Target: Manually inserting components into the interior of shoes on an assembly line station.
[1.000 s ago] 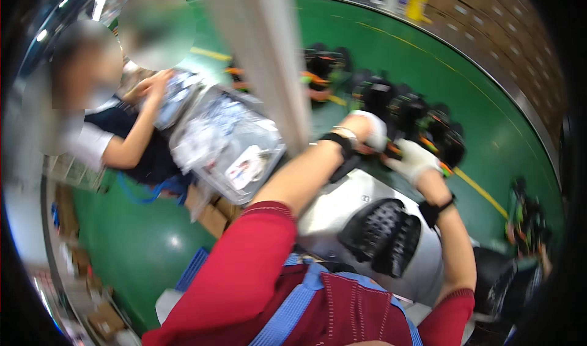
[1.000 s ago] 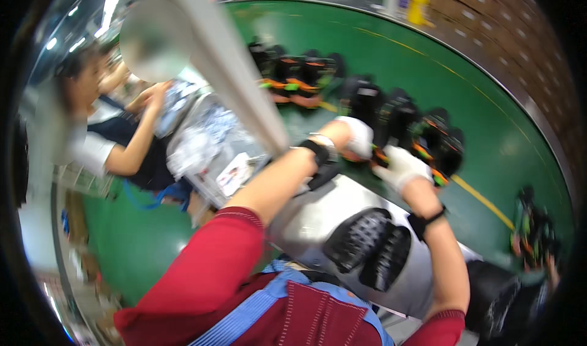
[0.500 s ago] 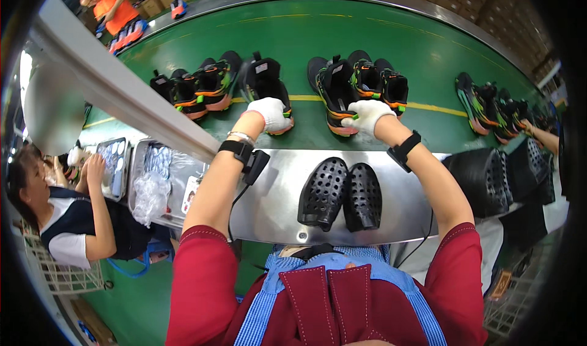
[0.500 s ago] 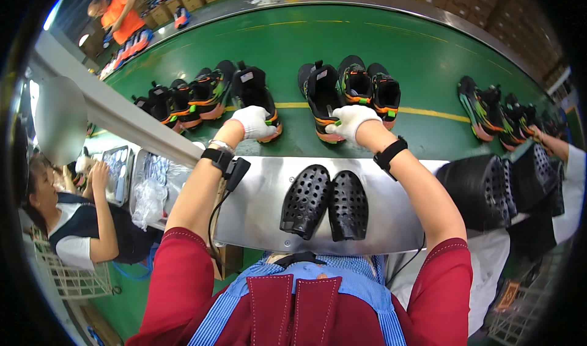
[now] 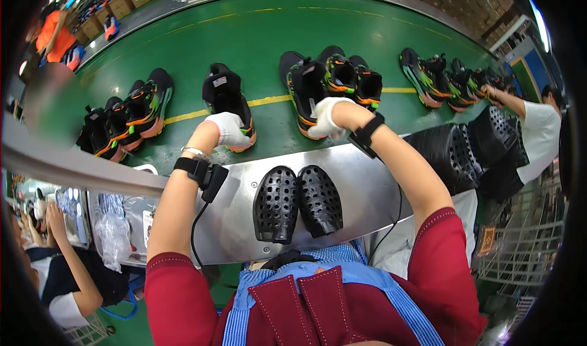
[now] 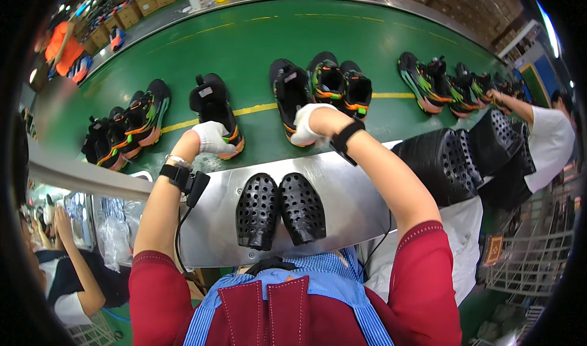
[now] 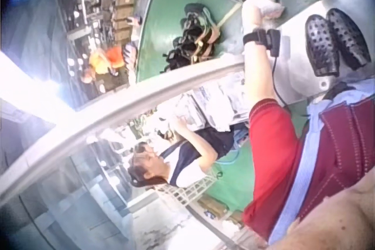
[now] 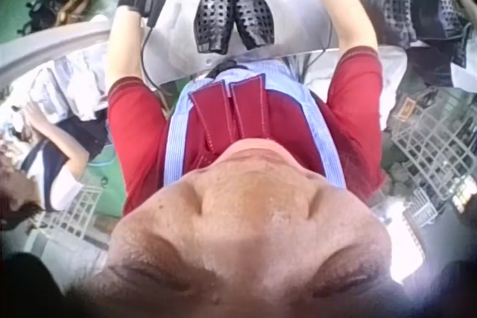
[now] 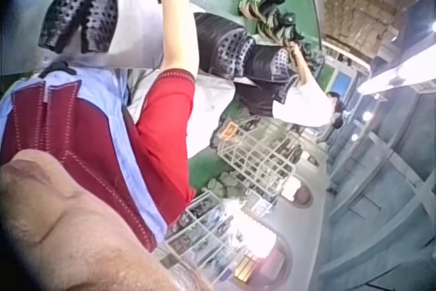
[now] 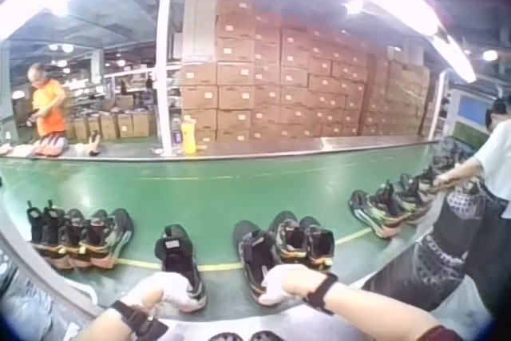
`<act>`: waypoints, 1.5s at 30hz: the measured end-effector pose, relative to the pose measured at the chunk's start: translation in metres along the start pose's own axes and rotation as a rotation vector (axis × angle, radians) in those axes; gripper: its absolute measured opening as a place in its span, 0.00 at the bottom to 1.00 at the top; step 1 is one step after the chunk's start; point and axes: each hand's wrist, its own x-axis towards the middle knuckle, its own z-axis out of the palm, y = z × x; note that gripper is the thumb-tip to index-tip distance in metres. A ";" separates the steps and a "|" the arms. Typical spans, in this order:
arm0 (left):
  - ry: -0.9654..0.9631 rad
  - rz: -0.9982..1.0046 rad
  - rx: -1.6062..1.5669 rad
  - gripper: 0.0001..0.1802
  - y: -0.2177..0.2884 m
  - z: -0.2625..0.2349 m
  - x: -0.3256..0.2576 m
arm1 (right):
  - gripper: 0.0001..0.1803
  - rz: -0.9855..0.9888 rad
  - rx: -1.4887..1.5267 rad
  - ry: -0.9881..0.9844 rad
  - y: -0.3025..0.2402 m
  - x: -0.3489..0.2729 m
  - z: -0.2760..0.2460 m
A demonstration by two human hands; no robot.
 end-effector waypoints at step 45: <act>0.668 0.456 -0.086 0.20 0.062 0.006 -0.069 | 0.20 0.290 0.018 0.948 0.244 -0.318 0.089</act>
